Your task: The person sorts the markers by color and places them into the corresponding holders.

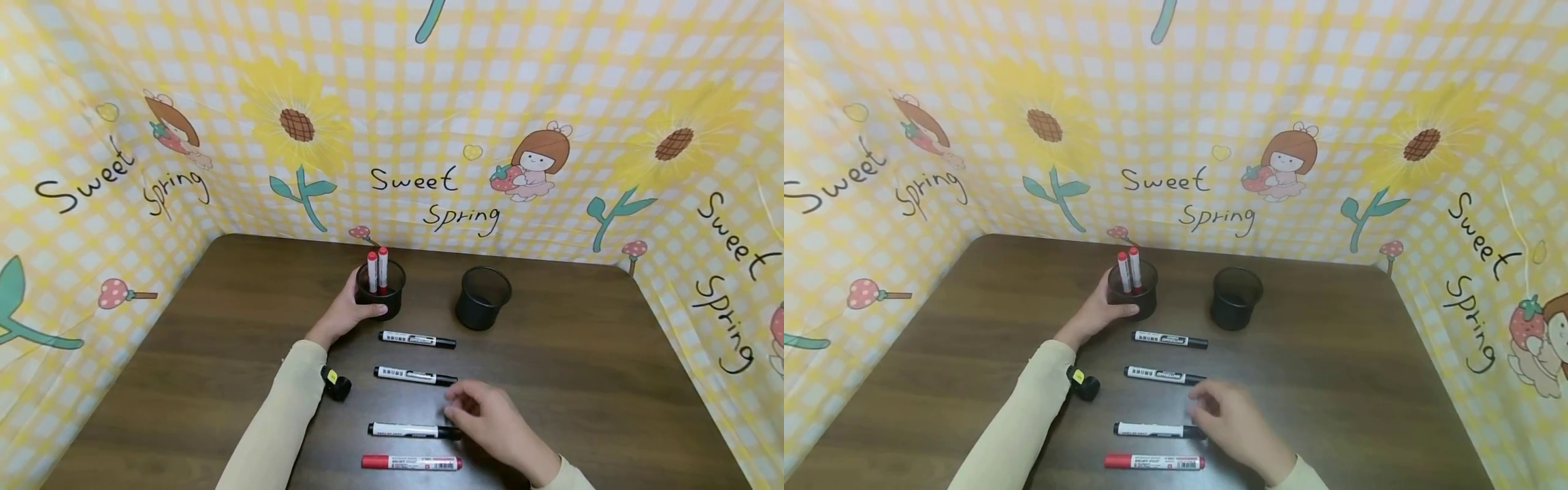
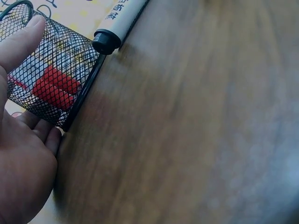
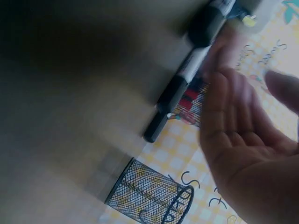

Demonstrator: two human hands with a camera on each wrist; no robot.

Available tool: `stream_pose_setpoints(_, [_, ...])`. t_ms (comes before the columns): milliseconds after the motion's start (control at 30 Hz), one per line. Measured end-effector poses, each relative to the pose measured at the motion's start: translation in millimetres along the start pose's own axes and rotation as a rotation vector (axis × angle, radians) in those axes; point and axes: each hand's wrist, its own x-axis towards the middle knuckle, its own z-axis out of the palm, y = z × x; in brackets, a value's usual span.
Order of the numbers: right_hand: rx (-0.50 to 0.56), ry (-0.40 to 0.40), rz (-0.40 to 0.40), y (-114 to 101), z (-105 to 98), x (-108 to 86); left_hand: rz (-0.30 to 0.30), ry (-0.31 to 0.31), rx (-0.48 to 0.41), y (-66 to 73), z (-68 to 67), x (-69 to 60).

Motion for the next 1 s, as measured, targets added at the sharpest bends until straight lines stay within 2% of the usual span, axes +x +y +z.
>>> stream_pose_setpoints(33, [-0.007, -0.028, 0.014, 0.3, 0.5, -4.7, 0.003, 0.006, 0.01, -4.6, -0.5, 1.8])
stream_pose_setpoints(167, [-0.026, -0.168, 0.059, 0.3, 0.7, -18.6, -0.008, 0.016, 0.045, -2.9, -1.6, 2.3])
stream_pose_setpoints(267, [-0.019, -0.274, 0.127, -0.5, 0.7, -26.1, -0.014, 0.013, 0.055, -3.4, -1.8, 2.1])
stream_pose_setpoints(433, [-0.029, -0.373, 0.164, -1.5, 5.1, -33.9, -0.024, 0.001, 0.049, -5.6, -0.9, 2.3])
stream_pose_setpoints(600, [-0.156, -0.405, 0.132, -3.0, 11.5, -35.2, -0.045, -0.007, 0.048, -1.7, -1.0, 0.9])
stream_pose_setpoints(833, [-0.359, -0.354, -0.045, -0.5, 24.5, -39.7, -0.041, -0.018, 0.053, 30.1, 2.7, -12.2])
stream_pose_setpoints(1000, [-0.506, -0.295, -0.133, -2.3, 30.2, -40.0, -0.035, -0.005, 0.057, 8.4, 0.9, -3.2])
